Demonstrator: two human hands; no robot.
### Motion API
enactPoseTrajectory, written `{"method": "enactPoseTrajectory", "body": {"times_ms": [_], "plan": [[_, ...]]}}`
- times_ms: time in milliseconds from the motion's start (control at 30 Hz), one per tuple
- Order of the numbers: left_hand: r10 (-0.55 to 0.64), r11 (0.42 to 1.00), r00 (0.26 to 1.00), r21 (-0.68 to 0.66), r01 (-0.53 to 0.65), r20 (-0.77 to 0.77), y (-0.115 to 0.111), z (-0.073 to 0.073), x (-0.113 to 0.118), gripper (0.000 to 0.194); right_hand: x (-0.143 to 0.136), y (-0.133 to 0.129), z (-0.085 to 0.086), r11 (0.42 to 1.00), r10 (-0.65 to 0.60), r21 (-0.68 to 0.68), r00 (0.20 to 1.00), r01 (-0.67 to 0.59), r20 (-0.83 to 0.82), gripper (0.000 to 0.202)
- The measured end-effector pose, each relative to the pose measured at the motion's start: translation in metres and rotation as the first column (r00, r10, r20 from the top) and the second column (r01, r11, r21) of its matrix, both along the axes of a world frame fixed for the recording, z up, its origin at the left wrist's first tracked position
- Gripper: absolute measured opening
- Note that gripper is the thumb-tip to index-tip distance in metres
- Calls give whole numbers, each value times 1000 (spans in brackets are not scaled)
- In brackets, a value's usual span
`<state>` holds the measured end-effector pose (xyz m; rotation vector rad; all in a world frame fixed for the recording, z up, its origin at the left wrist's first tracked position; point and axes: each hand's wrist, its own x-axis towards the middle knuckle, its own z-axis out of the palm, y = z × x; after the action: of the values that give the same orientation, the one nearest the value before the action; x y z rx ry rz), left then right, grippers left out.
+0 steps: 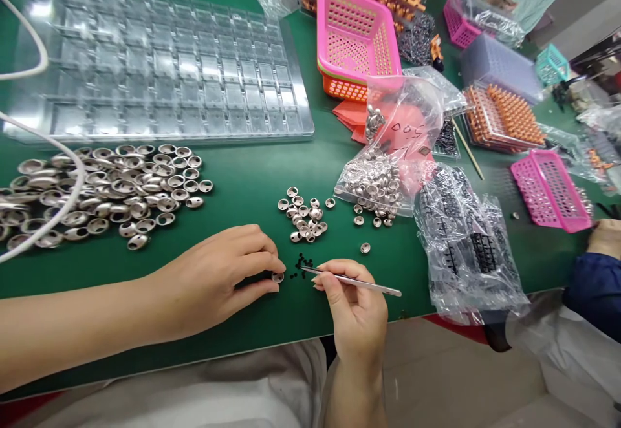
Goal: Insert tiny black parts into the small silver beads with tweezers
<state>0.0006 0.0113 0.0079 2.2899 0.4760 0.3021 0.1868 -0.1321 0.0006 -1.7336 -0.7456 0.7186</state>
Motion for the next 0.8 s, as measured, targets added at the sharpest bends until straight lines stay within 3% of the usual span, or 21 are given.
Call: {"method": "enactPoseTrajectory", "body": {"times_ms": [467,800], "plan": [[4,1000,1000,23,-3,-20,1,1,0,6,-1,-3,-2,999,-1,32,1000,2,-14,10],[-27,996,998,86,23,49,-2,-3,-2,9,1,-4,-1,999,35,20,999,-35,-12,7]]}}
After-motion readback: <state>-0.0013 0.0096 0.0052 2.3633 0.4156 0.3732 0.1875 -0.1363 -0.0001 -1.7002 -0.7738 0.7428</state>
